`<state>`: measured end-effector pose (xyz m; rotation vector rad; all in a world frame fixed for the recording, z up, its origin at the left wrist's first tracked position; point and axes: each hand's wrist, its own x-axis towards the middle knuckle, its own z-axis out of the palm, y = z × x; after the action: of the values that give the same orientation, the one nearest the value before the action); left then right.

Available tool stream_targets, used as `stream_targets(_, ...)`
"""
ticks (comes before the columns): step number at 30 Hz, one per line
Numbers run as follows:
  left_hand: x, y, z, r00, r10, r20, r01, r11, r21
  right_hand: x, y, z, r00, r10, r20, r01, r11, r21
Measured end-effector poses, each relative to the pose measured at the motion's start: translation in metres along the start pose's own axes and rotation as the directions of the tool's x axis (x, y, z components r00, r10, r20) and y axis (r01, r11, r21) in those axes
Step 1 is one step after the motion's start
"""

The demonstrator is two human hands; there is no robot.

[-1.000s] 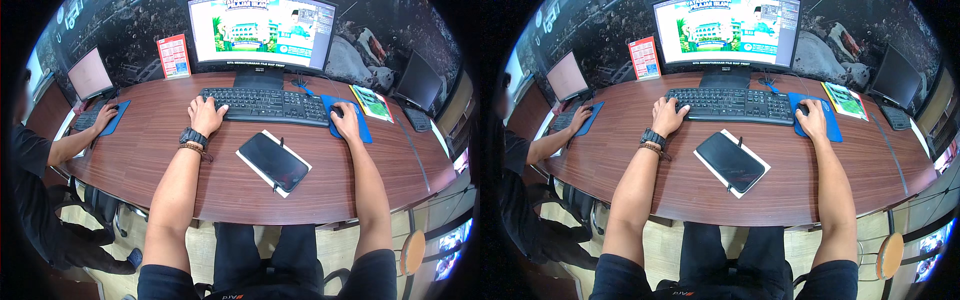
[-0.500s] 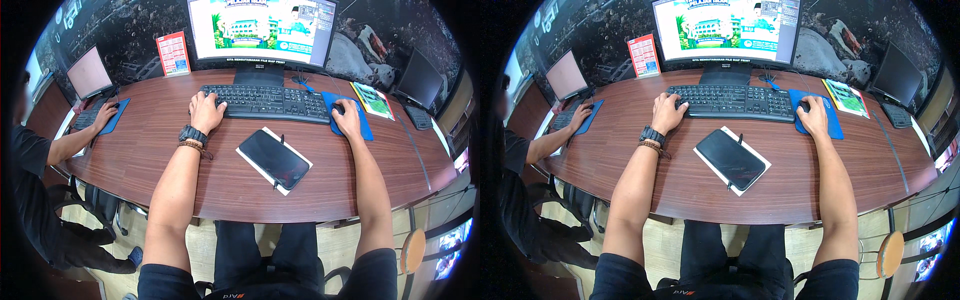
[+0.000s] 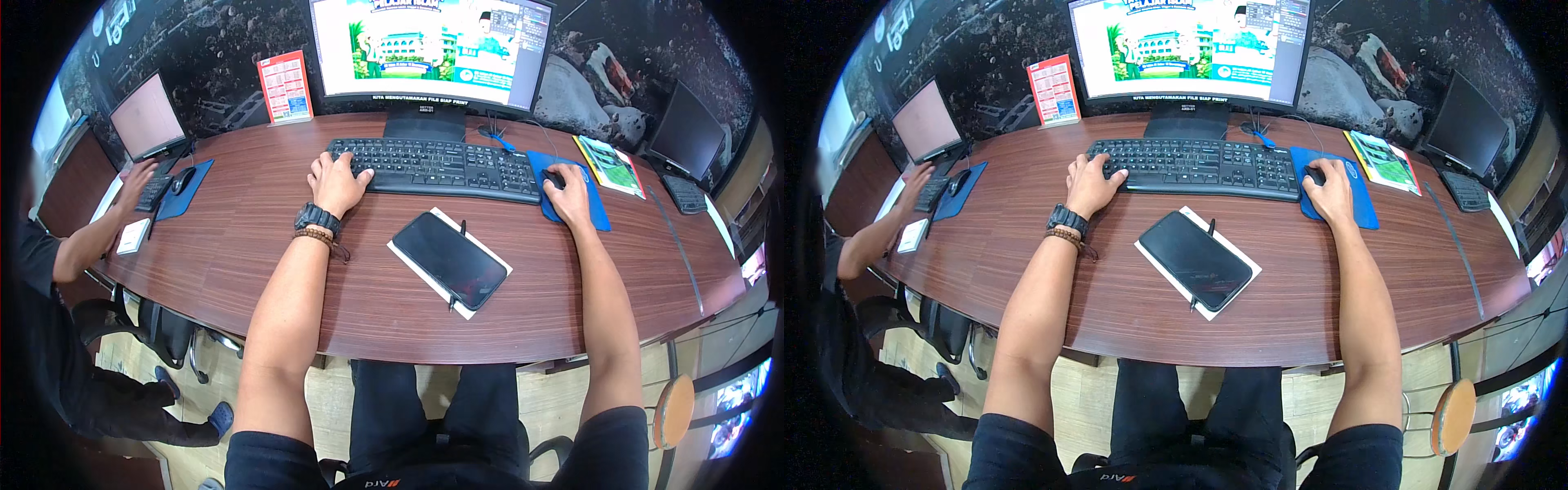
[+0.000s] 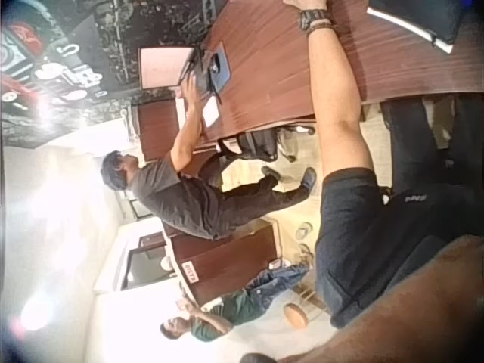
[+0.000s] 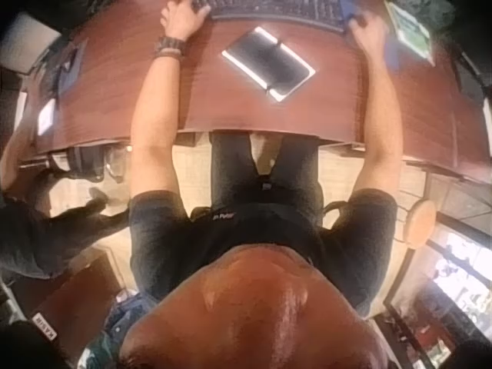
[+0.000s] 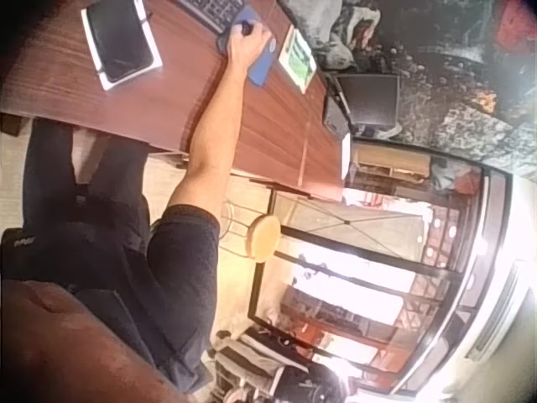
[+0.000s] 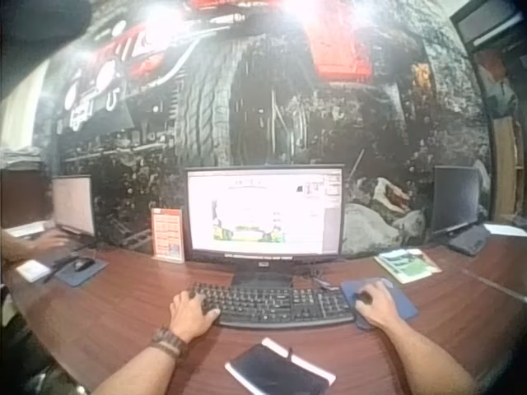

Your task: Designing a flyer or document on a computer using a keyboard and mouse.

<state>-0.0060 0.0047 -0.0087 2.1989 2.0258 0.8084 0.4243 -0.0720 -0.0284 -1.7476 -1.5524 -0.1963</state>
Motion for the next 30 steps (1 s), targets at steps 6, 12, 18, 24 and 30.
stream_targets(6, 0.0001, -0.0004, -0.0018, 1.0, -0.002, -0.006, 0.002, 1.0, 0.007, 0.0004, -0.0045, -0.0004, 1.0, 0.022, 0.019, -0.022, 1.0, -0.001)
stream_targets(12, -0.0006, 0.0004, -0.0017, 1.0, 0.003, -0.012, -0.003, 1.0, 0.017, 0.0013, -0.0024, -0.0002, 1.0, 0.018, 0.018, -0.018, 1.0, 0.005)
stream_targets(18, -0.0022, 0.0003, -0.0008, 0.998, 0.032, -0.06, -0.027, 0.996, 0.082, 0.0012, -0.0012, 0.0005, 1.0, 0.001, 0.014, -0.001, 1.0, -0.002)
stream_targets(24, -0.001, -0.0002, -0.0052, 0.995, 0.058, -0.082, -0.057, 0.998, 0.012, 0.0005, -0.0018, 0.0013, 1.0, -0.027, -0.005, 0.027, 1.0, 0.015)
stream_targets(30, -0.0007, 0.0042, -0.0079, 0.999, -0.026, -0.038, 0.027, 0.999, 0.028, -0.0002, -0.0008, 0.0007, 0.998, -0.06, 0.017, 0.059, 0.996, 0.06)
